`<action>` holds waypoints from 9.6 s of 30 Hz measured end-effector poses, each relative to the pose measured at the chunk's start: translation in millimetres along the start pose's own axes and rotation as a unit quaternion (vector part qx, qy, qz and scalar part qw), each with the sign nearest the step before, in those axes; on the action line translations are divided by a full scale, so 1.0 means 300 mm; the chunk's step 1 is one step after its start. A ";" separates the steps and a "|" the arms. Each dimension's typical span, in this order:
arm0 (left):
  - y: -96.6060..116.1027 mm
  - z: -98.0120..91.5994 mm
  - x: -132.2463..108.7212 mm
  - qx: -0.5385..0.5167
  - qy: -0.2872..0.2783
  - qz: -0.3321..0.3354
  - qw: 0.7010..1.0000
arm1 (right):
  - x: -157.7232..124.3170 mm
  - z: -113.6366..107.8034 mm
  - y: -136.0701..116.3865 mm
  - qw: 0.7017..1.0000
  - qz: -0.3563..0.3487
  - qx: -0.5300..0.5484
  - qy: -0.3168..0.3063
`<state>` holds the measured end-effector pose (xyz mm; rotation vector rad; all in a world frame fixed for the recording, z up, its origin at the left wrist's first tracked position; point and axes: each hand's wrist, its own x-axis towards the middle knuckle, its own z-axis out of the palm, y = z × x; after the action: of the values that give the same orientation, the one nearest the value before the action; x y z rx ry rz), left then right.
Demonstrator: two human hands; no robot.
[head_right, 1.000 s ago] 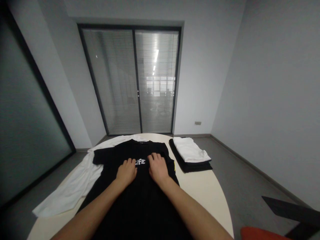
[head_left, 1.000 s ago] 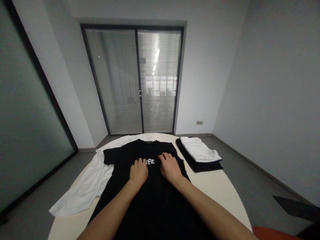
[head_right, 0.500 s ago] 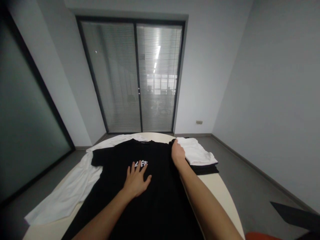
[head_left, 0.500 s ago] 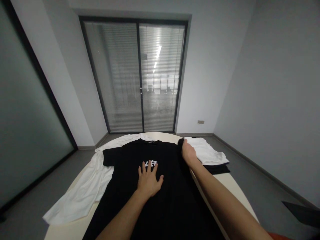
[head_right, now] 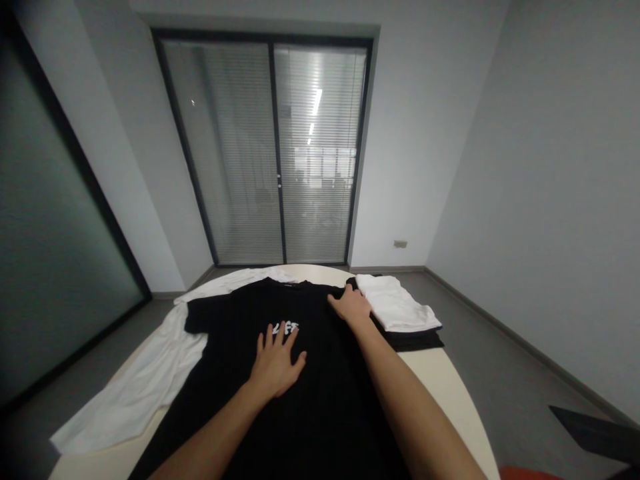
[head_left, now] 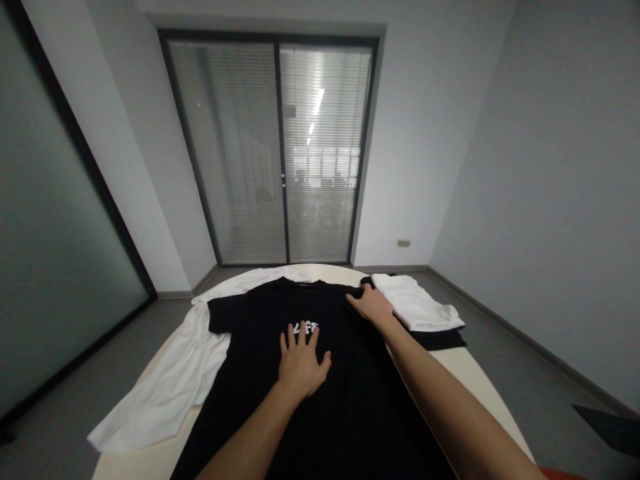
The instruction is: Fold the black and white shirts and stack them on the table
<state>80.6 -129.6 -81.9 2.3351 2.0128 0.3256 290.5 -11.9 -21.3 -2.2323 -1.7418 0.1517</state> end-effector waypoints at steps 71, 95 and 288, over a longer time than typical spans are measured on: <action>0.000 0.009 0.003 -0.008 0.020 0.010 1.000 | 0.099 0.116 0.001 0.999 0.022 -0.024 -0.042; 0.045 -0.067 -0.024 0.012 0.057 0.059 0.997 | -0.255 0.098 0.215 0.973 -0.220 0.028 -0.060; -0.034 -0.053 -0.214 -0.153 -0.123 0.162 0.967 | 0.249 0.247 -0.184 0.998 -0.003 0.043 -0.054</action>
<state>59.0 -192.8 -76.4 2.3579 1.3630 0.3122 238.7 84.7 -67.4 -2.1937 -1.7603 0.3462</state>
